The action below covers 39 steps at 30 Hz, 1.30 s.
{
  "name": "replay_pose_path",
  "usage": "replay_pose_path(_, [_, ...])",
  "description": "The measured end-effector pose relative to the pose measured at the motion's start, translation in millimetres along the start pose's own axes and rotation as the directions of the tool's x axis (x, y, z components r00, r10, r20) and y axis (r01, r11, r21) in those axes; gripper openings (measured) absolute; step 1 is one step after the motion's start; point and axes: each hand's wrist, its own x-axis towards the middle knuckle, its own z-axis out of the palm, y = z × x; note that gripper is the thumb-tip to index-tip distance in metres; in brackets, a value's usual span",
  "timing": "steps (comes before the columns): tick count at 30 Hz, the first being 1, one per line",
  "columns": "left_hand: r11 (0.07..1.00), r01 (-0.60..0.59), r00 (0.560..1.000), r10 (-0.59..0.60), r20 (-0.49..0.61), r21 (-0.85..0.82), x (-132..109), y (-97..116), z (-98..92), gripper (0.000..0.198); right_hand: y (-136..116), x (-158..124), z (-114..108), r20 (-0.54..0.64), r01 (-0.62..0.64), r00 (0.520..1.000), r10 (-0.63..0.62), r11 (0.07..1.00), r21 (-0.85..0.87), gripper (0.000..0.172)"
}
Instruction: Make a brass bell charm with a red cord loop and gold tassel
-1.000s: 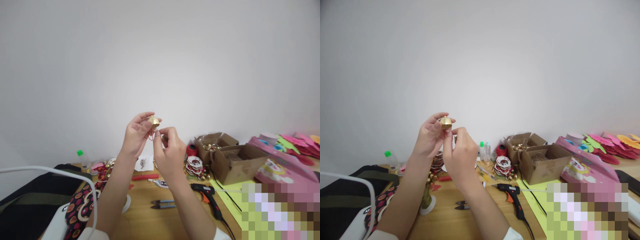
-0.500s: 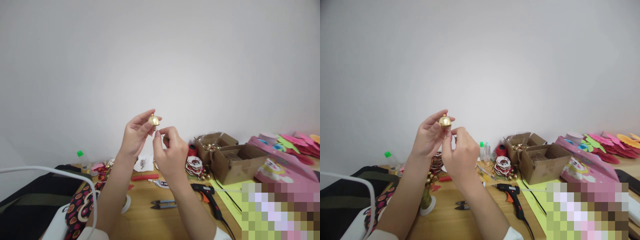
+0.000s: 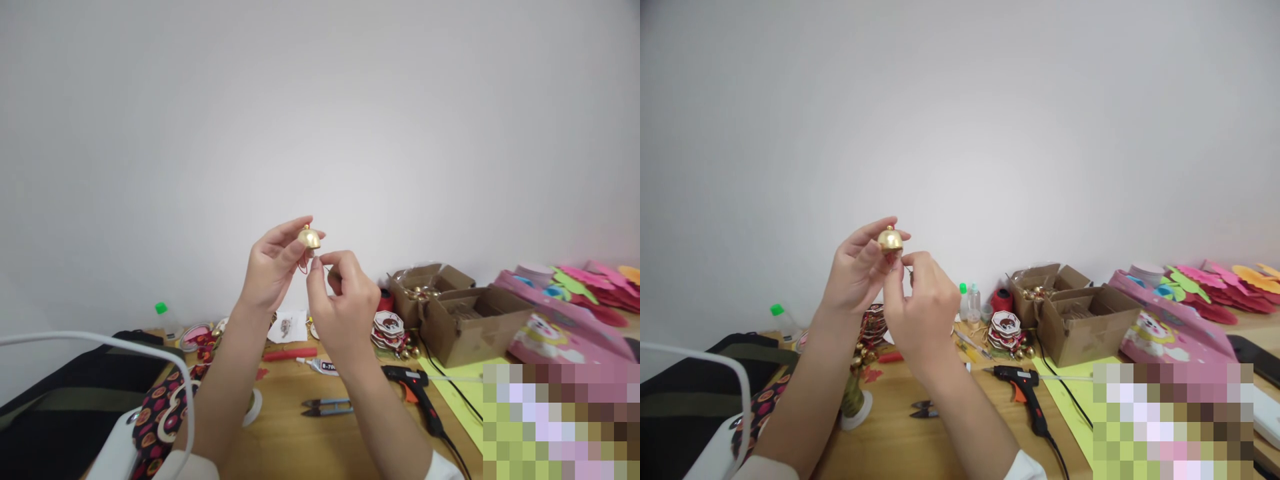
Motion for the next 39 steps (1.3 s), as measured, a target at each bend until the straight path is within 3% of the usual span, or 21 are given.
replay_pose_path(25, [0.997,-0.01,1.0,0.009,0.007,0.078,-1.2,-1.2,5.5,0.042,1.9,1.3,0.3,-0.067,-0.007,0.998,0.008,1.0,0.008,0.012])
replay_pose_path(39, [0.996,0.003,1.0,-0.003,-0.004,0.093,-1.4,1.0,6.4,0.041,3.3,0.7,-0.9,-0.034,-0.036,0.999,0.036,0.999,-0.007,0.013])
